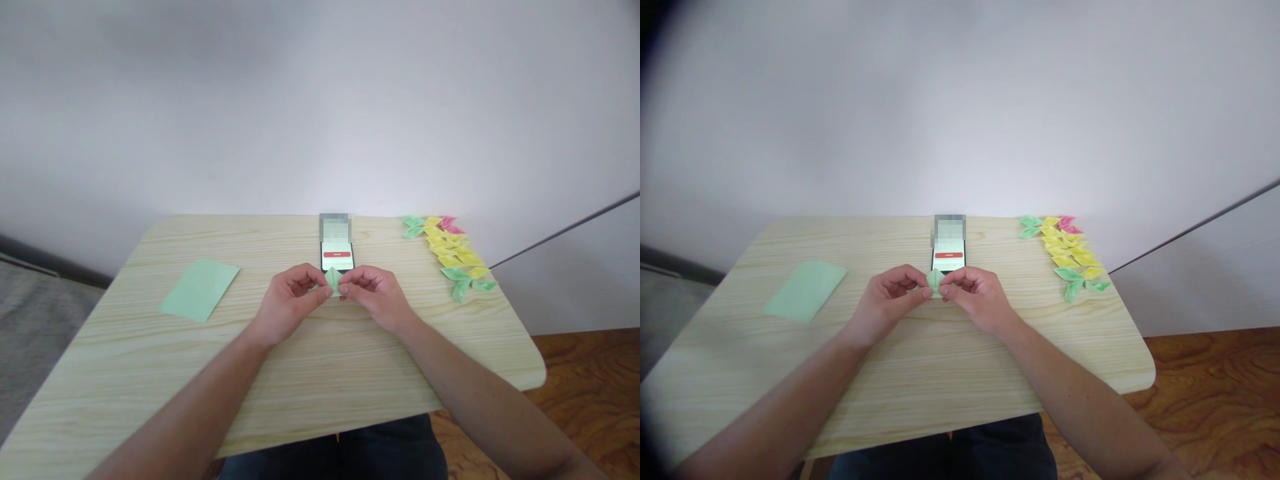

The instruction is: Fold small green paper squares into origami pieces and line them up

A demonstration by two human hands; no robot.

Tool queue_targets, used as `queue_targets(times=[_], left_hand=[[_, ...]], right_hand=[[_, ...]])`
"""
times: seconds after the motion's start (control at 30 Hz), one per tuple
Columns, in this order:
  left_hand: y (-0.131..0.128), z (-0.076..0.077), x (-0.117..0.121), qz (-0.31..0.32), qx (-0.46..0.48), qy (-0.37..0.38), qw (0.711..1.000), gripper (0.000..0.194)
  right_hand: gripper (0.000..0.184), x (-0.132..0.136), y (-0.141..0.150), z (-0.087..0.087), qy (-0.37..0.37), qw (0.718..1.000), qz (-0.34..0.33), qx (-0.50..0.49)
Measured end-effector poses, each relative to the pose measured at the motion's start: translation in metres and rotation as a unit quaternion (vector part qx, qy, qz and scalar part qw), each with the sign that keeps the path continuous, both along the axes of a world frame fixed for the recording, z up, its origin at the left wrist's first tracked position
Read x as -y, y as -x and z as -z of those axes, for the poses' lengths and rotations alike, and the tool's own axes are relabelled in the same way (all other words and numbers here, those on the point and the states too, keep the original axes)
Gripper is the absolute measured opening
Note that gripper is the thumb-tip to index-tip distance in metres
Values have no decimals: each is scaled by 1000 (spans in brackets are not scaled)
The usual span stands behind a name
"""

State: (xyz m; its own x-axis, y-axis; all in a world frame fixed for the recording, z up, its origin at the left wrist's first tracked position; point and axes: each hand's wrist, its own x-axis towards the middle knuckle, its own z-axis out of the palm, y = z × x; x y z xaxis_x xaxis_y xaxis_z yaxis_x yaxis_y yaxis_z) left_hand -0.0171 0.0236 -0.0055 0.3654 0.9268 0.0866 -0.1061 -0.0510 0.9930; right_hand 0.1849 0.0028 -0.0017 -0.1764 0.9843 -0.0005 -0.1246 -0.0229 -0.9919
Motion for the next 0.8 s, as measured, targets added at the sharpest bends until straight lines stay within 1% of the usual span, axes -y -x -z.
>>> queue_targets(times=[0.1, 0.2, 0.33, 0.43, 0.53, 0.67, 0.73, 0.8], left_hand=[[0, 0, -1, 1, 29, 14, 999, 19], [1, 1, -2, 4, 48, 9, 999, 21], [1, 2, -2, 3, 42, 1, 999, 20], [1, 2, -1, 10, 42, 12, 999, 19], [2, 2, 0, 10, 25, 12, 1000, 20], [3, 3, 0, -5, 7, 2, 1000, 20], [3, 4, 0, -6, 11, 2, 1000, 20], [3, 4, 0, -4, 13, 0, 1000, 21]], right_hand=[[20, 1, 1, 0, 0, 1000, -1, -4], [19, 2, 1, 1, -6, 1000, 2, 6], [19, 1, 1, 3, -7, 1000, 4, -1], [25, 1, 0, 5, -6, 1000, 7, -7], [28, 1, -1, 6, -18, 1000, 17, 19], [25, 3, -2, 7, -54, 995, 45, 68], [26, 3, -2, 7, -66, 994, 52, 73], [33, 3, -2, 7, -63, 995, 51, 59]])
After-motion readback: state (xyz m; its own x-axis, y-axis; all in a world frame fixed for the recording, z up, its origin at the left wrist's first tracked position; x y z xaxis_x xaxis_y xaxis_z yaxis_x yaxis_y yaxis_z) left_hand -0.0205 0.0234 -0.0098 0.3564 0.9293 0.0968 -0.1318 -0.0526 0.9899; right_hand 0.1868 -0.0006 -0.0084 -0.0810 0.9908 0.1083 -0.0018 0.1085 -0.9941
